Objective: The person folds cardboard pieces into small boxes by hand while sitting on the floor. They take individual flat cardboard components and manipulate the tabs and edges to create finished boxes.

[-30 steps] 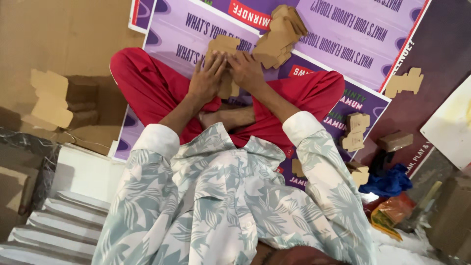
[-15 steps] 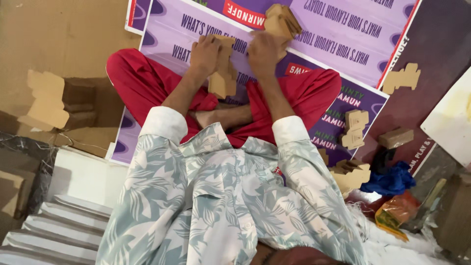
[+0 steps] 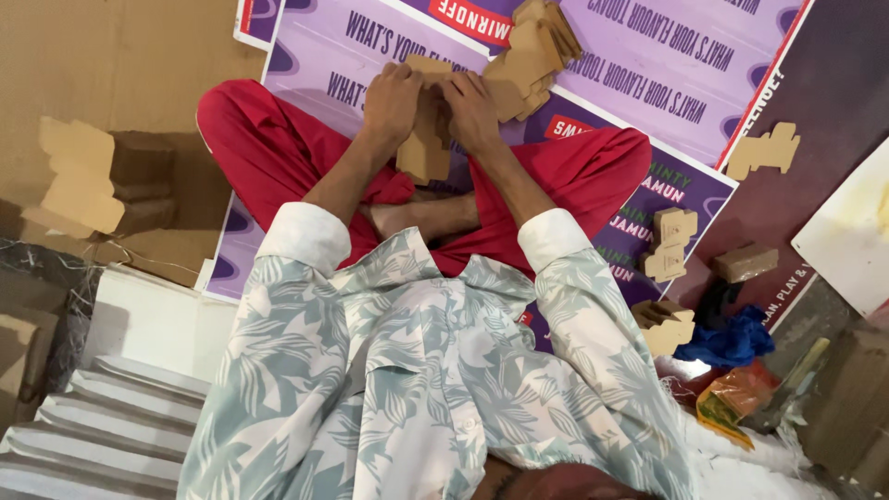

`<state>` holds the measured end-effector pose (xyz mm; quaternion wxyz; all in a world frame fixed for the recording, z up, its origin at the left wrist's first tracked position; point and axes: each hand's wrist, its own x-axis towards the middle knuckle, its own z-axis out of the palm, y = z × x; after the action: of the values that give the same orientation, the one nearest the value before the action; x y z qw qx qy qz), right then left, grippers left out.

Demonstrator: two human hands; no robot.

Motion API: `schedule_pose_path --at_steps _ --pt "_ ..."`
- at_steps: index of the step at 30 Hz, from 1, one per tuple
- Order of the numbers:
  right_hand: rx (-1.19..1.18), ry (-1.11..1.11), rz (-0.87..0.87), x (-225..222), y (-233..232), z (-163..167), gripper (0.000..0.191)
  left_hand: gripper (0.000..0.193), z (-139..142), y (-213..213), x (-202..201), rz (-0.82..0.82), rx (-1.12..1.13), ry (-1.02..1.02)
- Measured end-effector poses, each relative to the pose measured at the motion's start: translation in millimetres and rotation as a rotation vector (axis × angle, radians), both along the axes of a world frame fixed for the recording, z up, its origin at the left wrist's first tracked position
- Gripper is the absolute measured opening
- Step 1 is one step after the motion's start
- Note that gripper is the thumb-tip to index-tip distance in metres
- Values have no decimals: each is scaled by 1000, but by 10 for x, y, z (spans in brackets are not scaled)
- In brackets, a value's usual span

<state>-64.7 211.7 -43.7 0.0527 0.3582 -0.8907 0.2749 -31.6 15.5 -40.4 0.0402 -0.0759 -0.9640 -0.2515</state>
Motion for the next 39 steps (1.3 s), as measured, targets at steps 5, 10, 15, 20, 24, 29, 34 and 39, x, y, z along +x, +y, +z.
schedule_pose_path --at_steps 5,10,15,20,24,29,34,39 --pt "7 62 52 83 -29 90 35 27 -60 -56 83 -149 12 59" --pt "75 129 170 219 -45 438 35 33 150 -31 564 -149 -163 258" --pt "33 10 130 227 -44 277 37 37 92 -86 563 -80 11 260" --pt "275 4 -144 -59 109 -159 28 28 -146 -154 234 49 379 -62" --pt "-132 248 -501 -445 595 -29 30 38 -70 -127 248 -35 206 25" --pt "26 195 -387 -225 411 132 32 43 79 -70 76 4 60 -56" --pt "29 112 -37 87 -57 144 43 38 112 -60 4 -37 -125 -2" --pt "14 43 52 62 -8 146 40 25 115 -54 144 -28 -109 85"
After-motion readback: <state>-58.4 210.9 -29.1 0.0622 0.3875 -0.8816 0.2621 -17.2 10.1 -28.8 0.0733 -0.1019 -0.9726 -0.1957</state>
